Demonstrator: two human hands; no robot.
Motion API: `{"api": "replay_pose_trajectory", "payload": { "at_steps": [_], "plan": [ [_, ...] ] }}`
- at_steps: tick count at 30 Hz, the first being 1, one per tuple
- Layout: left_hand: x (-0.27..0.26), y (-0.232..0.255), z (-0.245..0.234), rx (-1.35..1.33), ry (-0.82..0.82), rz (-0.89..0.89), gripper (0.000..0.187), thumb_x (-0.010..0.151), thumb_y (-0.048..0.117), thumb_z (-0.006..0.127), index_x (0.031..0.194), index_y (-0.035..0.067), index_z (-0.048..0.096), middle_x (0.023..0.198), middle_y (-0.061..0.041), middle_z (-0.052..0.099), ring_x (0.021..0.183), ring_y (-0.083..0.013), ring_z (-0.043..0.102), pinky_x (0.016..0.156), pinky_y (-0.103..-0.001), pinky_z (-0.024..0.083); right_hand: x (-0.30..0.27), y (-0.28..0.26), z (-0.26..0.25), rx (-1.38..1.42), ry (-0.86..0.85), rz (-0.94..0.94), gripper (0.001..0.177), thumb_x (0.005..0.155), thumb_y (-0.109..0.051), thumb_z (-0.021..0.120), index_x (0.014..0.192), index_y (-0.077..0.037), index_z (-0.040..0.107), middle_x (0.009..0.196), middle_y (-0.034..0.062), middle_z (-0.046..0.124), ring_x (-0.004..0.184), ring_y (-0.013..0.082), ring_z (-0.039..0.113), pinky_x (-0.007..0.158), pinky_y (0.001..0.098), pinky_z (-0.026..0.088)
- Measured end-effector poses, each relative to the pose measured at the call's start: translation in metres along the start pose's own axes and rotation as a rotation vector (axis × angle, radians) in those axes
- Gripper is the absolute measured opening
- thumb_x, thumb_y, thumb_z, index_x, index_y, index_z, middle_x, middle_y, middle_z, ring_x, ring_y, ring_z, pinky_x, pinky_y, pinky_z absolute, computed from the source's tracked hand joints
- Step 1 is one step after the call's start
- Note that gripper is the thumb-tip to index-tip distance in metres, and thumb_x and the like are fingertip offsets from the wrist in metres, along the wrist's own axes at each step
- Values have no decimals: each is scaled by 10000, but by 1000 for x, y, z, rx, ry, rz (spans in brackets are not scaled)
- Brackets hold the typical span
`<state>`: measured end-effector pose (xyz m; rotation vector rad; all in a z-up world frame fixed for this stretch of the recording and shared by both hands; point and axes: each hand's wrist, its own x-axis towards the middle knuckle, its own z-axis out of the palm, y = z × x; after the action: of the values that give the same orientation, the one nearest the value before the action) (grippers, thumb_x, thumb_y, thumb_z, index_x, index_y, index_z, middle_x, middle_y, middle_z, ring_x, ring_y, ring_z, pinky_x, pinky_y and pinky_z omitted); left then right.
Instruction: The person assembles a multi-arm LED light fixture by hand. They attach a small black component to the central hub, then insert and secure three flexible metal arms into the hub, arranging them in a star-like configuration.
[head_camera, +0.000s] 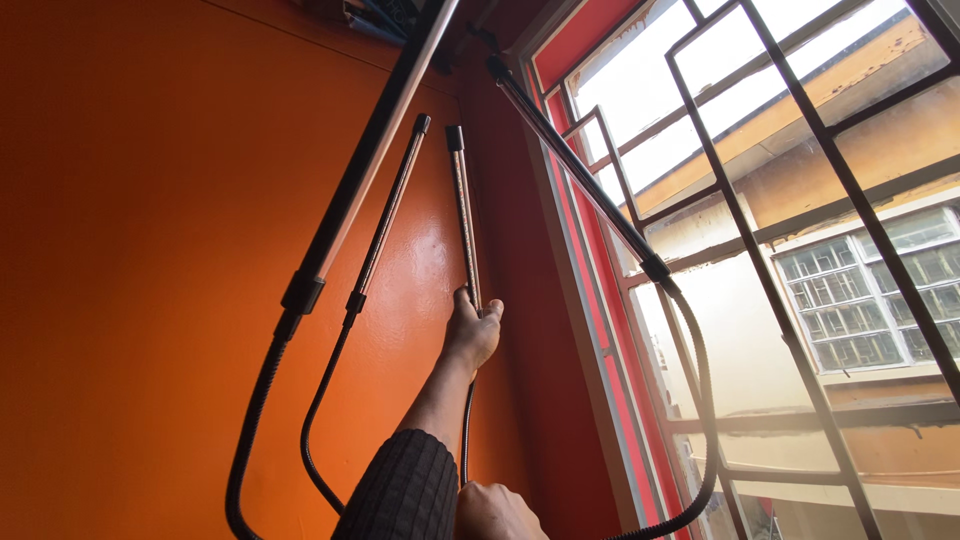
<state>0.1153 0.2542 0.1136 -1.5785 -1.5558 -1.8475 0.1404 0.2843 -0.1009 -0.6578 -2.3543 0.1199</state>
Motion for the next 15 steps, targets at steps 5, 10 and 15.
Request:
{"api": "replay_pose_trajectory", "payload": {
  "at_steps": [5,10,15],
  "plan": [
    [-38,39,-4,209,103,97,793,1004,346,601,1564,40,129,1559,-258,317,1408,-387,393,1150,-484,357,-36,-22,-40,45,6,-13,308,1012,-270,639,1028,27,722,879,181,738,809,296,776,710,387,647],
    [-129,87,-50,752,78,809,526,946,293,655,1394,84,475,1384,-163,542,1304,-382,525,1058,-562,408,-89,-55,-80,61,294,53,276,1004,-268,594,1021,-4,672,905,183,720,913,328,739,815,466,614],
    [-177,139,-108,860,77,1299,384,944,259,692,1248,61,567,1293,-182,575,1330,-379,522,1124,-604,354,-127,-81,-117,116,449,-77,256,913,-243,654,1103,-73,681,1102,141,675,1076,312,642,953,465,495]
  ]
}}
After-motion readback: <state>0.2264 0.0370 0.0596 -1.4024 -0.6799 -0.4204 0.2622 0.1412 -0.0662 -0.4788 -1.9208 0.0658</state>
